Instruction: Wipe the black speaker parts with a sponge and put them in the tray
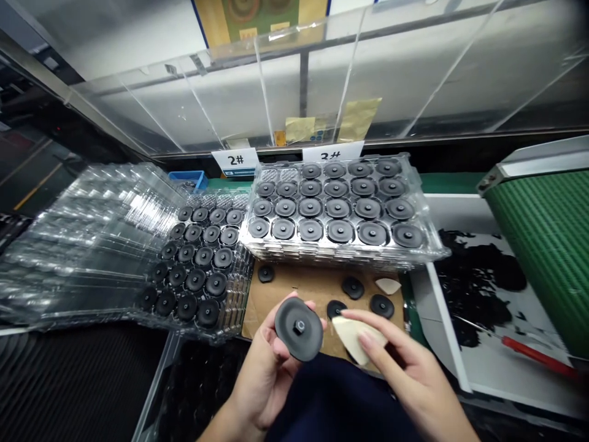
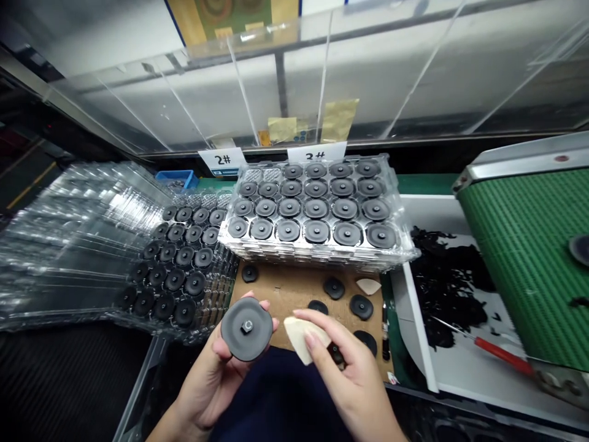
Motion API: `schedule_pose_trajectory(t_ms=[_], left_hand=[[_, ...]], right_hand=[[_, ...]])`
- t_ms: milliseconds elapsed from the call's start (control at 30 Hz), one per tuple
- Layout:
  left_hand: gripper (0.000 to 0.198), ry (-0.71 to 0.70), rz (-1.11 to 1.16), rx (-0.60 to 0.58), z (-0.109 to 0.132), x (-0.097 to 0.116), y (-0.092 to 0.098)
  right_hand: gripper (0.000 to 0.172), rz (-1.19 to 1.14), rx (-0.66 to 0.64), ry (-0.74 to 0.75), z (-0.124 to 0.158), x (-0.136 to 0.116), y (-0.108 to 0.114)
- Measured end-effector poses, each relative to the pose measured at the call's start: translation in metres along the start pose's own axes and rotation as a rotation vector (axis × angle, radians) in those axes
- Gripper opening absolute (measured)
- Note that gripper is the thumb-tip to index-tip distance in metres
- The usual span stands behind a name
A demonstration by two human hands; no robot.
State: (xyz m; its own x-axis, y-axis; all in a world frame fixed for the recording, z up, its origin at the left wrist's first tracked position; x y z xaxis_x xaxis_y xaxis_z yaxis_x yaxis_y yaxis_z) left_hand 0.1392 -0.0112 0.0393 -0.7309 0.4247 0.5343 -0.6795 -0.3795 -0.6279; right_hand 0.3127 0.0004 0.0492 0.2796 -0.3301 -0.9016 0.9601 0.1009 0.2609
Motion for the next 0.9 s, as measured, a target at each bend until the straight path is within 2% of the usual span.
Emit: schedule_pose_trajectory(t_ms=[67, 133, 200, 233, 300, 333, 367, 467, 500, 533, 600, 633, 733, 800, 833, 900], left_hand=[[0.07, 0.011, -0.025, -0.001, 0.001, -0.004, -0.001], [0.072, 0.027, -0.054, -0.036, 0.002, -0.006, -0.003], [0.068, 0.021, -0.082, -0.074, 0.003, -0.004, -0.004], [0.066, 0.008, -0.088, -0.071, 0.003, -0.003, -0.004], [0.062, -0.02, -0.083, -0.031, 0.004, -0.001, -0.002], [0.063, -0.026, -0.08, -0.025, 0.004, -0.001, -0.003], [0.064, -0.018, -0.084, -0.042, 0.005, -0.002, -0.005], [0.062, 0.011, -0.128, -0.138, 0.007, -0.005, -0.015], [0.06, 0.008, -0.133, -0.149, 0.008, -0.004, -0.017], [0.059, 0.002, -0.128, -0.146, 0.008, -0.003, -0.017], [0.064, 0.005, -0.091, -0.125, 0.008, 0.0, -0.014], [0.067, 0.026, -0.07, -0.118, 0.007, 0.0, -0.012], [0.072, 0.106, -0.046, -0.135, 0.007, -0.004, -0.011], [0.071, 0.134, -0.072, -0.172, 0.008, -0.004, -0.015], [0.064, 0.151, -0.106, -0.18, 0.008, -0.004, -0.018], [0.051, 0.175, -0.209, -0.195, 0.009, -0.001, -0.022]], right_hand=[[0.022, 0.044, 0.082, 0.23, 0.002, -0.024, -0.003], [0.025, 0.105, 0.128, 0.528, 0.008, -0.052, -0.01], [0.028, 0.17, 0.054, 0.722, 0.012, -0.07, -0.02], [0.027, 0.198, -0.036, 0.745, 0.013, -0.074, -0.026], [0.025, 0.246, -0.225, 0.684, 0.011, -0.077, -0.035], [0.024, 0.262, -0.263, 0.648, 0.009, -0.077, -0.037], [0.023, 0.264, -0.228, 0.642, 0.008, -0.078, -0.037], [0.024, 0.23, 0.012, 0.761, 0.009, -0.083, -0.03], [0.024, 0.228, 0.011, 0.798, 0.011, -0.083, -0.029], [0.024, 0.243, -0.049, 0.813, 0.013, -0.081, -0.027], [0.024, 0.311, -0.21, 0.776, 0.017, -0.074, -0.023], [0.023, 0.352, -0.243, 0.728, 0.018, -0.07, -0.019], [0.025, 0.475, -0.112, 0.645, 0.016, -0.067, -0.005], [0.026, 0.513, -0.034, 0.743, 0.012, -0.076, -0.004], [0.027, 0.501, -0.058, 0.827, 0.01, -0.081, -0.006], [0.03, 0.42, -0.22, 0.948, 0.005, -0.089, -0.013]])
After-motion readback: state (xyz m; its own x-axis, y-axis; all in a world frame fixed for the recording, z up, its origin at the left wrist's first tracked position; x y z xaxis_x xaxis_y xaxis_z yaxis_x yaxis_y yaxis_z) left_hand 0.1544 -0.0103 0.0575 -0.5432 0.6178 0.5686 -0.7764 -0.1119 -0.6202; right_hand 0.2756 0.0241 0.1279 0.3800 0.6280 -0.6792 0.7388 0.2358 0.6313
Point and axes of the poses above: each hand's wrist, its own z-axis away from the middle knuckle, its own y-axis out of the back of the hand, x = y × z, the point moved 4 cm from there along -z, towards the middle knuckle, and after that the axes turned 6 degrees about -y, right-handed, at the moved point
